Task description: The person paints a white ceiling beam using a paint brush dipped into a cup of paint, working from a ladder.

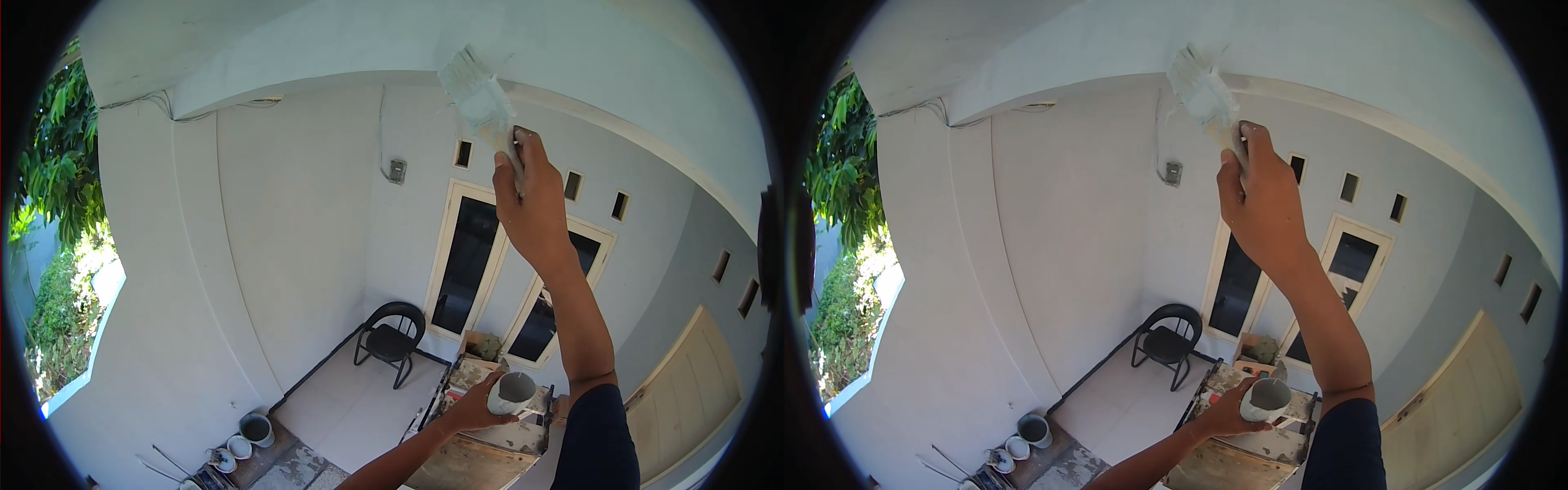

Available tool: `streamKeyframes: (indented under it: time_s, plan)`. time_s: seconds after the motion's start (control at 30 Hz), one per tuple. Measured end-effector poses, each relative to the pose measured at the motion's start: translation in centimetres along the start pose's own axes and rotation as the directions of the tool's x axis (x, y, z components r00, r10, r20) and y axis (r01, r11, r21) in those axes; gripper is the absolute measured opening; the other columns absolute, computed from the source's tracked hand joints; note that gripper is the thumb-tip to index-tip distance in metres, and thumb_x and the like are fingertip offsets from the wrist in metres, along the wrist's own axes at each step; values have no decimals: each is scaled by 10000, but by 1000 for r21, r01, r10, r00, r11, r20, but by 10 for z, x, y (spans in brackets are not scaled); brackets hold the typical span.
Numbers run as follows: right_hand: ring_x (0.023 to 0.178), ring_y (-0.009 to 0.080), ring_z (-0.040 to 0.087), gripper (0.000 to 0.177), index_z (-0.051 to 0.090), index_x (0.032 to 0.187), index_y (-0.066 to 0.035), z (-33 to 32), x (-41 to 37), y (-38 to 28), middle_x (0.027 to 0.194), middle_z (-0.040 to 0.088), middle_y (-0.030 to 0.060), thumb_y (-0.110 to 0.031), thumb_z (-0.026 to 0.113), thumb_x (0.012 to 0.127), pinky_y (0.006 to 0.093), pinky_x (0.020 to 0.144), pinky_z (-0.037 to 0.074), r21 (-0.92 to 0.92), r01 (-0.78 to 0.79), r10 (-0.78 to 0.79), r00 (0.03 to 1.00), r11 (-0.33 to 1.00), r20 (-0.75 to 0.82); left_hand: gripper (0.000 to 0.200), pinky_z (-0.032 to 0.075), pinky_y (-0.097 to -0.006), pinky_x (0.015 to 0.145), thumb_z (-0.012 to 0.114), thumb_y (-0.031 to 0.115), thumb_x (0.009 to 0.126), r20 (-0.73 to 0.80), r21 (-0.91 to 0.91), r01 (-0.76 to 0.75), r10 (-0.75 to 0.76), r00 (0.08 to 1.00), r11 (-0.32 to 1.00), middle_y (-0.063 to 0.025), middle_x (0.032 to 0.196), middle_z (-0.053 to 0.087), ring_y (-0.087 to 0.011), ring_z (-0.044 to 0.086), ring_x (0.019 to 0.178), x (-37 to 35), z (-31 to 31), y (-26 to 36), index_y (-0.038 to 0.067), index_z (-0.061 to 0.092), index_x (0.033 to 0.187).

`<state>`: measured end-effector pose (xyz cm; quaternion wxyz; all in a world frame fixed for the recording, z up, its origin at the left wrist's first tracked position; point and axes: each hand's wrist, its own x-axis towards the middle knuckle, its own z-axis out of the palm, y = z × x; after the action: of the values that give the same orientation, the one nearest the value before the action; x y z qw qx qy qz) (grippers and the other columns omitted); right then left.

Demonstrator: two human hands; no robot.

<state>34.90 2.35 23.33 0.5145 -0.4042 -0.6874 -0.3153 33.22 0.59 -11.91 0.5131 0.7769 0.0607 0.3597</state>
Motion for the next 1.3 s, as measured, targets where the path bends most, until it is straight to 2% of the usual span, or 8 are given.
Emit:
streamKeyframes:
  time_s: [0.23, 0.3, 0.47, 0.67, 0.87, 0.93, 1.07, 1.3]
  plan:
    - [662, 342, 679, 324, 469, 1206, 34, 7, -21, 55, 915, 674, 238, -42, 624, 932, 407, 596, 533, -20, 121, -120, 992, 992, 43, 1017, 435, -397, 1072, 930, 365, 695, 51, -41, 64, -61, 997, 997, -203, 1357, 569, -314, 566, 1262, 2, -2, 7, -9, 379, 1463]
    - [658, 359, 672, 360, 465, 1232, 38, 5, -21, 78, 916, 675, 249, -28, 619, 914, 413, 581, 533, -189, 263, -265, 964, 946, 15, 1014, 431, -397, 1076, 928, 361, 700, 59, -41, 83, -80, 995, 996, -205, 1362, 562, -311, 560, 1269, 2, -3, 6, -12, 376, 1464]
    - [677, 385, 672, 417, 456, 1282, 41, -17, -12, 103, 896, 669, 262, -8, 597, 892, 415, 590, 544, -194, 249, -233, 967, 949, 100, 1042, 429, -397, 1081, 935, 385, 683, 92, -56, 56, -51, 994, 997, -198, 1390, 535, -305, 545, 1283, 5, -3, -1, -22, 374, 1461]
    - [687, 344, 675, 413, 452, 1291, 25, -15, -2, 104, 932, 670, 252, -3, 599, 906, 391, 578, 541, -267, 450, -458, 888, 852, 34, 1020, 453, -386, 1055, 933, 399, 675, 60, -43, 12, -10, 998, 999, -179, 1338, 581, -294, 588, 1234, 7, -2, 1, 16, 391, 1450]
    - [628, 157, 566, 368, 407, 1351, -12, -20, -21, 39, 901, 637, 130, -108, 541, 1023, 284, 539, 473, 190, 259, -274, 960, 947, 56, 1022, 450, -388, 1058, 933, 393, 671, 74, -29, 48, -46, 996, 998, -182, 1348, 575, -298, 585, 1235, 5, -3, 3, 18, 387, 1449]
    - [606, 30, 376, 374, 357, 1403, -22, -33, -20, 16, 904, 538, 30, -211, 425, 1088, 204, 481, 346, 534, -175, 86, 978, 827, 188, 1021, 450, -388, 1058, 932, 394, 673, 70, -15, 40, -39, 997, 999, -184, 1346, 576, -301, 586, 1235, 5, -4, 3, 19, 386, 1450]
    - [594, 24, 380, 388, 395, 1414, -52, -40, -9, -6, 880, 513, 15, -242, 445, 1079, 192, 462, 301, 625, -394, 273, 919, 674, 285, 1020, 451, -389, 1055, 928, 403, 678, 66, -29, 23, -21, 998, 999, -192, 1343, 577, -311, 587, 1238, 3, -1, -3, 21, 384, 1451]
    - [572, 27, 364, 409, 406, 1421, -51, -35, -1, -12, 870, 506, 11, -244, 466, 1066, 190, 448, 286, 646, -476, 334, 879, 597, 339, 1027, 449, -389, 1055, 928, 411, 683, 71, -23, 17, -16, 997, 1000, -196, 1341, 577, -316, 581, 1247, 3, -4, 1, 8, 379, 1451]
